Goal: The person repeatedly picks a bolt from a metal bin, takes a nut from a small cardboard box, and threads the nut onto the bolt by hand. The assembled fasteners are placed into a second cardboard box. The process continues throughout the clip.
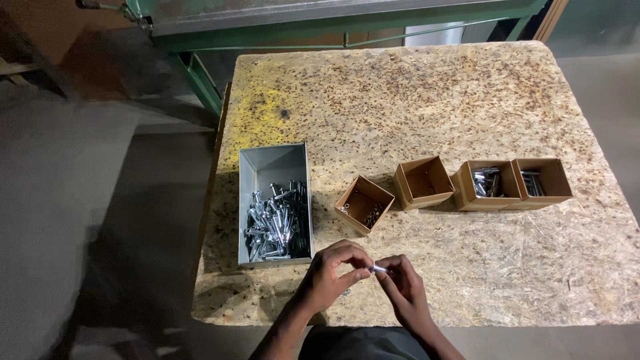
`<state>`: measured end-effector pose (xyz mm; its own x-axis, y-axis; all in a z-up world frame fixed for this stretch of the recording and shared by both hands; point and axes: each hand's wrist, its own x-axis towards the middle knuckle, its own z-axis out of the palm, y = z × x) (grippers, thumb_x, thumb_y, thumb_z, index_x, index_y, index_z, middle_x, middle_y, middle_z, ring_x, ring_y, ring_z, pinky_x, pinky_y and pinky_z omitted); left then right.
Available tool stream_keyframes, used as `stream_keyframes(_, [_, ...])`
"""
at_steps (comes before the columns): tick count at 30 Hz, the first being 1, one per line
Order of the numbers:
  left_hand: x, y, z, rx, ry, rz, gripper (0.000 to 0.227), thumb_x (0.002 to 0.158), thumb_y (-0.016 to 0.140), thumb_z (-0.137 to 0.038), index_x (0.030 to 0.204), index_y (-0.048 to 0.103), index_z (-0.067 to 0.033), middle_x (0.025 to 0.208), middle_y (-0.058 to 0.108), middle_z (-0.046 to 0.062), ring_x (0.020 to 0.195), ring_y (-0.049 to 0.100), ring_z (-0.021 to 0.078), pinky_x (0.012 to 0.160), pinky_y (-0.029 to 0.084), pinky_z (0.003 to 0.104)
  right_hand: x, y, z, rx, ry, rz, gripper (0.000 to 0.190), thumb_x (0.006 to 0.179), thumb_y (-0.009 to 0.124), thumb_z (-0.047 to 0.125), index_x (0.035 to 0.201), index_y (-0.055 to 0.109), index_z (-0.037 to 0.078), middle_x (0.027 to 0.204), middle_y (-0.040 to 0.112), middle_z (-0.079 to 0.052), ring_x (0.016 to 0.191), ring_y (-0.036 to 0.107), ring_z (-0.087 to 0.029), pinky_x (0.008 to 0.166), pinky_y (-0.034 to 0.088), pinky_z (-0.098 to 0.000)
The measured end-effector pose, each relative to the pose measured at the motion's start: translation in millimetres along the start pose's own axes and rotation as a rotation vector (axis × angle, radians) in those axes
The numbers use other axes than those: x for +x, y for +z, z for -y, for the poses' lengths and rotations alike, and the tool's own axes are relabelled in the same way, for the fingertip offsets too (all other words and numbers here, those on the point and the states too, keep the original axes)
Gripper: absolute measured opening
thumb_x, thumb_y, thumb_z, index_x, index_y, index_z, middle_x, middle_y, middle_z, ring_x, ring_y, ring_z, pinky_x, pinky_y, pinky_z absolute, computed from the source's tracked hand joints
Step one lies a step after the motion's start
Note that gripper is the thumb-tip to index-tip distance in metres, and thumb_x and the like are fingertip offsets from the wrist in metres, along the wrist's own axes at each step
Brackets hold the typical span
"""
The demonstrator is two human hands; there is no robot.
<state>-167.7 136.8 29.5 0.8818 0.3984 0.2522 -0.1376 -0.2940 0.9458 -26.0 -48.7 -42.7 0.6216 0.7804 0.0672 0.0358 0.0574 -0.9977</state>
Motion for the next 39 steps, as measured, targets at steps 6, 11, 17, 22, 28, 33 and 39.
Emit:
stream_keyframes(6, [0, 4, 3, 0.182, 0.001, -0.114, 0.023, 0.113, 0.079, -0.037, 0.103, 0.078, -0.0166, 0.100, 0.074, 0.002, 0.089, 0.067, 0.0174, 0.074, 0.053, 0.033, -1, 5, -14, 0.196, 0.055, -0.016, 0.014, 0.113, 0.076, 0.008, 0.126, 0.075, 0.001, 0.111, 0.077, -0.010, 0.102, 0.072, -0.015, 0.090, 0.055, -0.0307])
stream_keyframes(11, [0, -8, -6, 0.331, 0.084, -0.009, 0.027, 0.110, 0.073, -0.033, 0.128, 0.074, -0.0130, 0.156, 0.069, 0.017, 0.144, 0.067, 0.0323, 0.121, 0.057, 0.055, 3, 3, -9, 0.184, 0.094, -0.019, 0.015, 0.112, 0.077, 0.011, 0.125, 0.077, 0.003, 0.110, 0.078, -0.009, 0.104, 0.074, -0.018, 0.093, 0.056, -0.0341])
stream_keyframes(17, [2, -11, -11, 0.236, 0.100, 0.072, 0.021, 0.107, 0.071, -0.020, 0.127, 0.074, -0.0155, 0.179, 0.056, 0.020, 0.165, 0.053, 0.0381, 0.137, 0.044, 0.064, 5, 7, -10, 0.220, 0.107, -0.001, 0.016, 0.112, 0.076, 0.011, 0.124, 0.076, 0.002, 0.115, 0.082, -0.012, 0.113, 0.079, -0.022, 0.098, 0.059, -0.0357])
stream_keyframes(22, [-2, -5, 9, 0.287, 0.000, 0.029, 0.019, 0.113, 0.072, -0.030, 0.122, 0.080, -0.0155, 0.166, 0.071, 0.018, 0.155, 0.062, 0.0364, 0.130, 0.043, 0.065, 8, 11, -13, 0.253, 0.103, 0.022, 0.013, 0.113, 0.075, 0.009, 0.124, 0.076, 0.001, 0.111, 0.076, -0.010, 0.106, 0.074, -0.018, 0.097, 0.058, -0.0346])
stream_keyframes(28, [-10, -2, 26, 0.206, -0.139, -0.042, 0.053, 0.110, 0.067, -0.067, 0.112, 0.074, -0.0137, 0.109, 0.078, 0.007, 0.091, 0.072, 0.0197, 0.076, 0.063, 0.036, 12, 18, -2, 0.166, 0.154, 0.045, 0.016, 0.112, 0.077, 0.017, 0.121, 0.076, 0.004, 0.111, 0.080, -0.010, 0.106, 0.075, -0.020, 0.095, 0.057, -0.0366])
stream_keyframes(33, [-16, -6, 20, 0.184, -0.053, -0.127, 0.020, 0.105, 0.091, -0.029, 0.105, 0.081, -0.0113, 0.104, 0.084, 0.005, 0.094, 0.078, 0.0189, 0.081, 0.060, 0.033, 10, 20, -9, 0.296, 0.360, 0.066, 0.020, 0.110, 0.079, 0.011, 0.129, 0.072, 0.011, 0.106, 0.068, -0.004, 0.092, 0.058, -0.014, 0.079, 0.042, -0.0326])
stream_keyframes(39, [-27, -22, 23, 0.104, -0.071, -0.050, 0.016, 0.104, 0.089, -0.015, 0.117, 0.082, -0.0080, 0.112, 0.087, 0.011, 0.102, 0.083, 0.0214, 0.092, 0.069, 0.033, 13, 25, -14, 0.432, 0.335, 0.253, 0.040, 0.110, 0.075, 0.007, 0.149, 0.064, 0.008, 0.108, 0.077, -0.012, 0.080, 0.058, -0.019, 0.071, 0.046, -0.0361])
